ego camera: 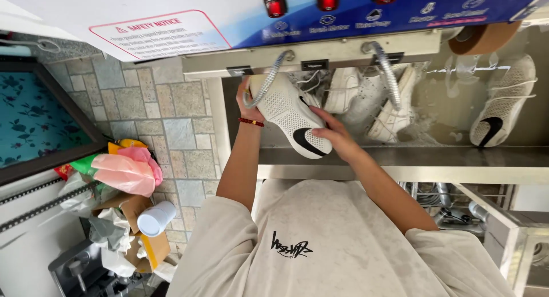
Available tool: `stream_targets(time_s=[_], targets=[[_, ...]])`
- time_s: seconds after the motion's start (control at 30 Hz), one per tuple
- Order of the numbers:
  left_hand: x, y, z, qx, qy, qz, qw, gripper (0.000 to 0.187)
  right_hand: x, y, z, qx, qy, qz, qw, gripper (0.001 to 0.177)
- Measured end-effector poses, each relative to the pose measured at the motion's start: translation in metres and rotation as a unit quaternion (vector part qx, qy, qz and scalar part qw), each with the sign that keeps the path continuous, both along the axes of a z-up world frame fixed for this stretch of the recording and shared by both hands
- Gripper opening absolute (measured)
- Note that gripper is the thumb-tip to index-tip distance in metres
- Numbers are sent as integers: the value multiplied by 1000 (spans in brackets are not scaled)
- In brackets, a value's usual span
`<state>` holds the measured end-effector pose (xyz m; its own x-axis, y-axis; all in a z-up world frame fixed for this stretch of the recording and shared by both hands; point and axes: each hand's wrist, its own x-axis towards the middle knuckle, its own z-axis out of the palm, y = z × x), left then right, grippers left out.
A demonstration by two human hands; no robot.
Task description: The recorder is washing shoes using a multi-functional shoe washing machine and a hand brush.
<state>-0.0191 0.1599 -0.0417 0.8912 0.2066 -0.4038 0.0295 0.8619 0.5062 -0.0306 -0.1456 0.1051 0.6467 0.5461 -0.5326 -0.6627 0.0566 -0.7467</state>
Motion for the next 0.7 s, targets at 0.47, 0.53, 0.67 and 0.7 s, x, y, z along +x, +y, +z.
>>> stream_targets(time_s=[0.47, 0.53, 0.67, 0.7], targets=[[61, 104, -149, -230, 106, -42, 966, 46, -68, 193, 18, -280, -244, -127, 920, 97], [51, 105, -140, -216, 169, -63, 960, 53, -82, 215, 31, -383, -294, -107, 869, 114], [51, 110, -121, -186, 168, -105, 962, 56, -83, 228, 56, -414, -294, -98, 856, 112], [50, 114, -115, -173, 171, -115, 963, 56, -84, 229, 64, -416, -298, -90, 855, 114]])
